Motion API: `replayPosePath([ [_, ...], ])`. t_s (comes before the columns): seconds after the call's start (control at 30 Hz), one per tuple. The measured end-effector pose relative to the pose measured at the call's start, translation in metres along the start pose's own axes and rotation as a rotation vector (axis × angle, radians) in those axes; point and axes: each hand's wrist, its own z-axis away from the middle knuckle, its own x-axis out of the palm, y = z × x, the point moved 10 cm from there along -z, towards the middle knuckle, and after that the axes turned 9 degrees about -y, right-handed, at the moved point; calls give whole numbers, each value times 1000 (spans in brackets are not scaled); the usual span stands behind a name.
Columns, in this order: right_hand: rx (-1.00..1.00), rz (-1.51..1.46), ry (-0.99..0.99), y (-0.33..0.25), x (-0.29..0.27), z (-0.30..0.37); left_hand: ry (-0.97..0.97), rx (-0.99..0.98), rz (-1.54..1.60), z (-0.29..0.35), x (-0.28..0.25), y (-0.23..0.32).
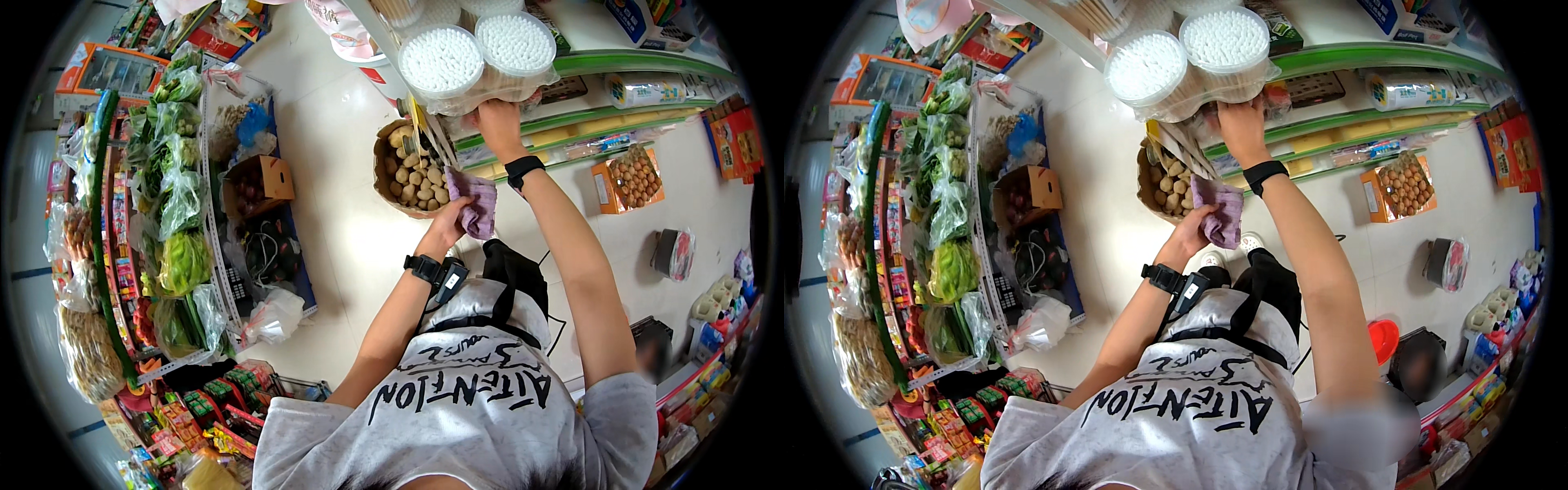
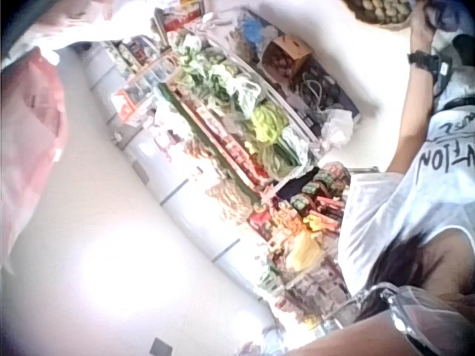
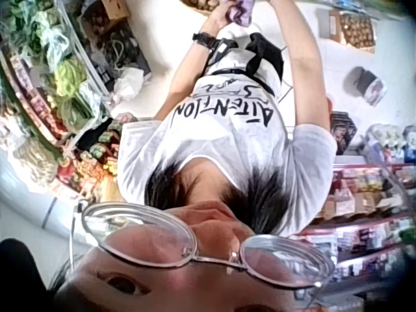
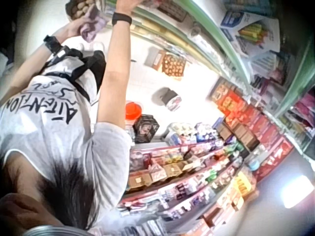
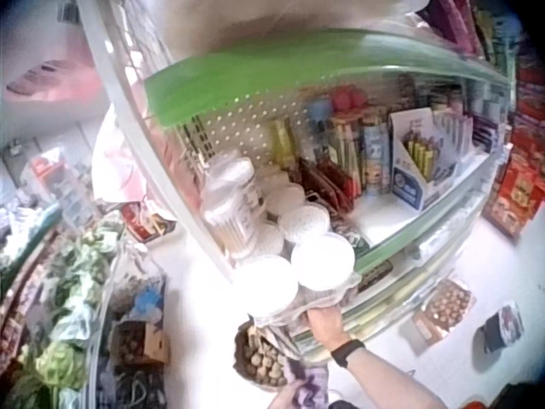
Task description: The person organizes and restocks various food items, snack packages, and household goods on grocery store shelves, moving between different sections and adjusting items for neatness.
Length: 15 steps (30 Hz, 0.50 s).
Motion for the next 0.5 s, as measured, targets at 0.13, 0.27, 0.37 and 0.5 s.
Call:
replayPosePath([
  [0.13,5,-127,32,4,1,1,3,-1,19,2,0,2],
  [0.27,-7,-243,26,8,8,-1,7,18,9,0,-10,5],
  [0.37,-29,-233,26,4,-1,-1,-46,47,54,-1,-9,8],
  [0.5,-17,-165,29,9,-4,0,-60,53,46,4,-1,14],
])
